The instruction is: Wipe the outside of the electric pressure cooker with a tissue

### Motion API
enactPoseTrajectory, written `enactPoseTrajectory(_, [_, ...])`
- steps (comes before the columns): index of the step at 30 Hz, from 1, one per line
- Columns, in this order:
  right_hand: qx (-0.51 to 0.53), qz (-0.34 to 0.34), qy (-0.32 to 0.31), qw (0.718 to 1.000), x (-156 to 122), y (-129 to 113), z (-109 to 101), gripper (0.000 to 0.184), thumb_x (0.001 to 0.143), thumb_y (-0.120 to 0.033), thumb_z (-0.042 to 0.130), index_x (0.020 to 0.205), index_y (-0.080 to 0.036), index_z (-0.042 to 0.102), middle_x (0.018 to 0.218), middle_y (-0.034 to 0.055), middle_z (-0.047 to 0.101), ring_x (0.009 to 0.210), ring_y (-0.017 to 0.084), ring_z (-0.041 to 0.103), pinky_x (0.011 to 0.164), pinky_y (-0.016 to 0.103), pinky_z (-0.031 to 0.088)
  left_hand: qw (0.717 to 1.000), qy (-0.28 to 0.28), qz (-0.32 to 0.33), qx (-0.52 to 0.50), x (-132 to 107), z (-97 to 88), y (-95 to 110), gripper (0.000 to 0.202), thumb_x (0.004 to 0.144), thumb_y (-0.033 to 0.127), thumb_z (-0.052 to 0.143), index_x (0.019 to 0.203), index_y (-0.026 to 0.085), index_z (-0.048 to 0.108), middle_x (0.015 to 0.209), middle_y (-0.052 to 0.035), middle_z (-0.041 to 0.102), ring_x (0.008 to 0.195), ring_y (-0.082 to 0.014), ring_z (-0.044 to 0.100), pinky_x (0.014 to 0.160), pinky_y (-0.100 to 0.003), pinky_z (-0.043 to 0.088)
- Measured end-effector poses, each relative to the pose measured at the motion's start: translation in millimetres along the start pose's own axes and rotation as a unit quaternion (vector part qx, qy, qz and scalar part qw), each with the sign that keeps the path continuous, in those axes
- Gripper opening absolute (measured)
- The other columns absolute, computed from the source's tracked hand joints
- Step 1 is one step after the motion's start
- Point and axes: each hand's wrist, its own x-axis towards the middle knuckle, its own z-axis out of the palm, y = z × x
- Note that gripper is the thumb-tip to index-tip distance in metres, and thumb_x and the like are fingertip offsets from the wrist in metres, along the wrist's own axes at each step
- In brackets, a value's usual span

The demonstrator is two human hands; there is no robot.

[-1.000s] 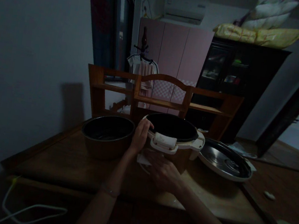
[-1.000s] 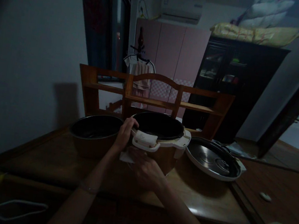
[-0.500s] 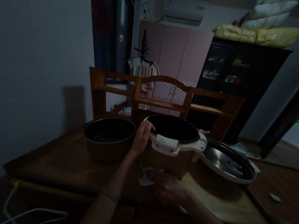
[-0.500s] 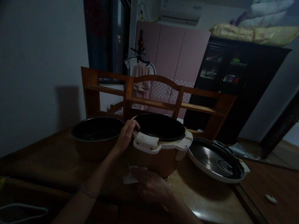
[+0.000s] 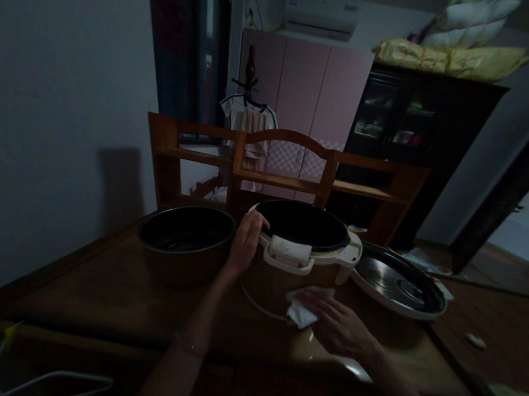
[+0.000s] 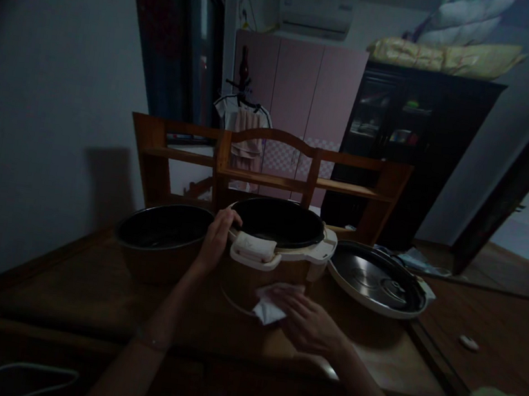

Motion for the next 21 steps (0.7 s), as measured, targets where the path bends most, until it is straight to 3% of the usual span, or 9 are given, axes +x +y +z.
enactPoseTrajectory(3, [-0.09,0.05,0.035,0.994,-10.4,18.1,-5.4,0.048,0.09,-0.006,0.05,0.138,-0.01,0.055,0.146,0.0163,0.055,0.146,0.029,0.039,0.117,0.051,0.043,1.0,0.002,-0.001,0.005,0.0,0.4,-0.9,0.04,0.105,0.045,0.029,0.081,0.023,0.054,0.09,-0.0023,0.056,0.095,-0.018,0.054,0.099,-0.031,0.039])
enactPoseTrajectory(6, [-0.119,0.074,0.03,0.99,-6.3,21.8,-5.7,0.048,0.09,-0.009,0.052,0.138,-0.007,0.055,0.145,0.0183,0.056,0.146,0.029,0.038,0.116,0.049,0.044,1.0,0.007,-0.003,0.012,0.0,1.0,-1.6,0.041,0.105,0.045,0.028,0.08,0.024,0.053,0.09,-0.0026,0.057,0.095,-0.0181,0.055,0.1,-0.031,0.039])
enactPoseTrajectory(12, [-0.06,0.011,0.034,0.998,19.6,3.7,5.7,0.032,0.09,-0.009,0.047,0.115,-0.009,0.068,0.152,0.0177,0.049,0.146,0.03,0.039,0.115,0.05,0.044,1.0,0.005,0.002,0.016,-0.8,0.9,-1.0,0.04,0.104,0.045,0.029,0.082,0.023,0.054,0.09,-0.0028,0.057,0.095,-0.0181,0.054,0.098,-0.031,0.04])
enactPoseTrajectory(21, [-0.026,-0.011,0.027,0.999,47.7,-9.3,8.0,0.035,0.092,-0.016,0.053,0.124,-0.008,0.065,0.154,0.0163,0.046,0.148,0.027,0.036,0.117,0.043,0.044,1.0,0.003,-0.002,0.026,-0.4,0.6,2.3,0.044,0.104,0.048,0.027,0.081,0.023,0.054,0.089,-0.0034,0.057,0.093,-0.0188,0.055,0.096,-0.032,0.042])
